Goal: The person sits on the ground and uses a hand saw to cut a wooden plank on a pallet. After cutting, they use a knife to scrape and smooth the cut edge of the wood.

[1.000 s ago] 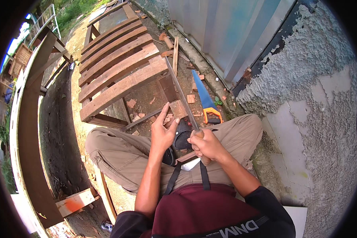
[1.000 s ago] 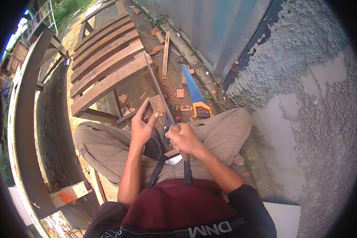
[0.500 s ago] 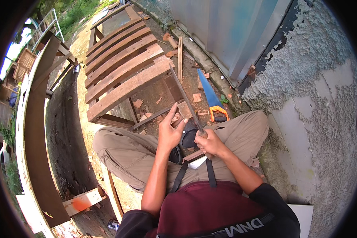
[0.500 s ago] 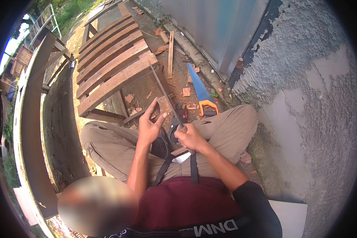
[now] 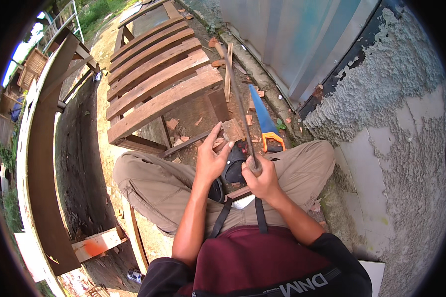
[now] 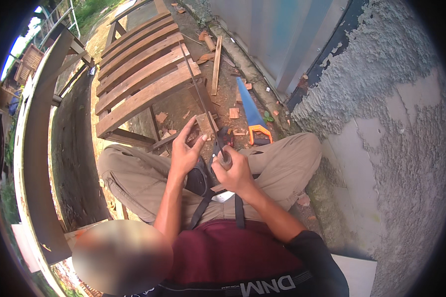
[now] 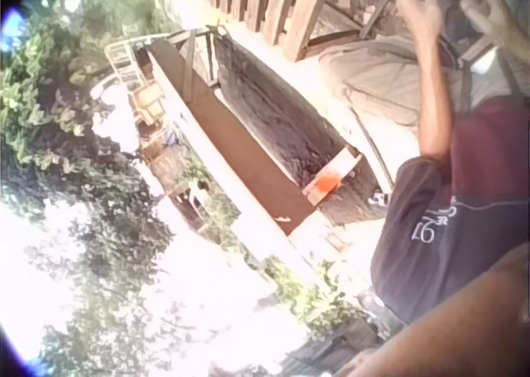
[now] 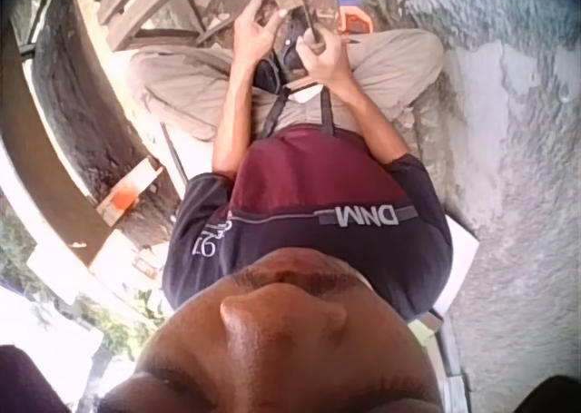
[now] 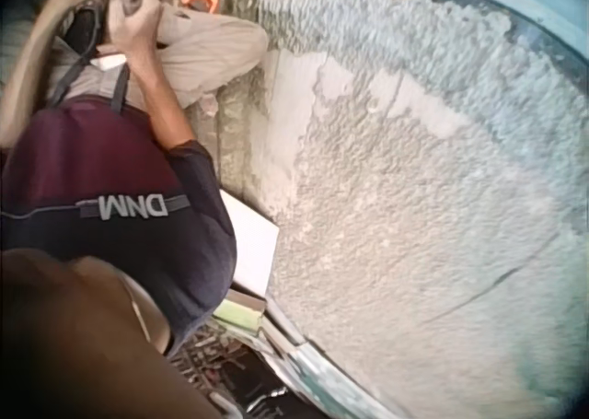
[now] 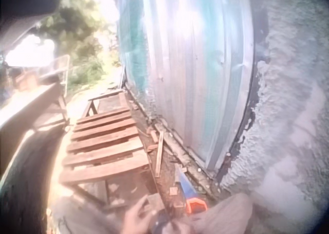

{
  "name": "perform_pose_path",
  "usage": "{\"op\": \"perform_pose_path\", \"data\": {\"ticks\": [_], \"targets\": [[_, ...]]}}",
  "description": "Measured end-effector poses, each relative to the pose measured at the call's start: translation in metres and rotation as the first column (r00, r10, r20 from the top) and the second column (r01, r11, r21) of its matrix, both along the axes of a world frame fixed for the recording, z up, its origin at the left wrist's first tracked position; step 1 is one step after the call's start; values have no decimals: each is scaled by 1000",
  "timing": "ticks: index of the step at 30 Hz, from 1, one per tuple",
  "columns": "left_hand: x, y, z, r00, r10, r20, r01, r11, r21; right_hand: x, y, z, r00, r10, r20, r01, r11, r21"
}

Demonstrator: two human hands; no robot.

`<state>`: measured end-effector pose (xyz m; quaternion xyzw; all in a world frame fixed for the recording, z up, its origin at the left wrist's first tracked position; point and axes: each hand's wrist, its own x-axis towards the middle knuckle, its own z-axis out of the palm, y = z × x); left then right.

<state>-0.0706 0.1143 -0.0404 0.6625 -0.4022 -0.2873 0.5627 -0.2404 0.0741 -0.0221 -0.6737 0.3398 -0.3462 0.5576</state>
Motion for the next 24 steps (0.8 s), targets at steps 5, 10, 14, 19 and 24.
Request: {"op": "perform_pose_path", "data": {"ticks": [5,10,14,19,24], "targets": [[-5,-1,7,999,-24,30,24,999,28,-14,-15,-52,957,184,-225,-106,942,317],[2,-1,5,999,10,53,-12,999,33,-9,-15,28,982,185,-41,-151,893,425],[5,4,0,997,23,74,-22,1000,-11,-16,-5,90,908,94,409,-197,956,218],[4,-1,-2,1000,-16,-14,16,1000,-11,-9,-6,-30,990,128,61,-136,978,160],[1,4,3,999,-44,-21,45,997,60,-17,7,-70,975,189,-113,-111,867,486]]}}
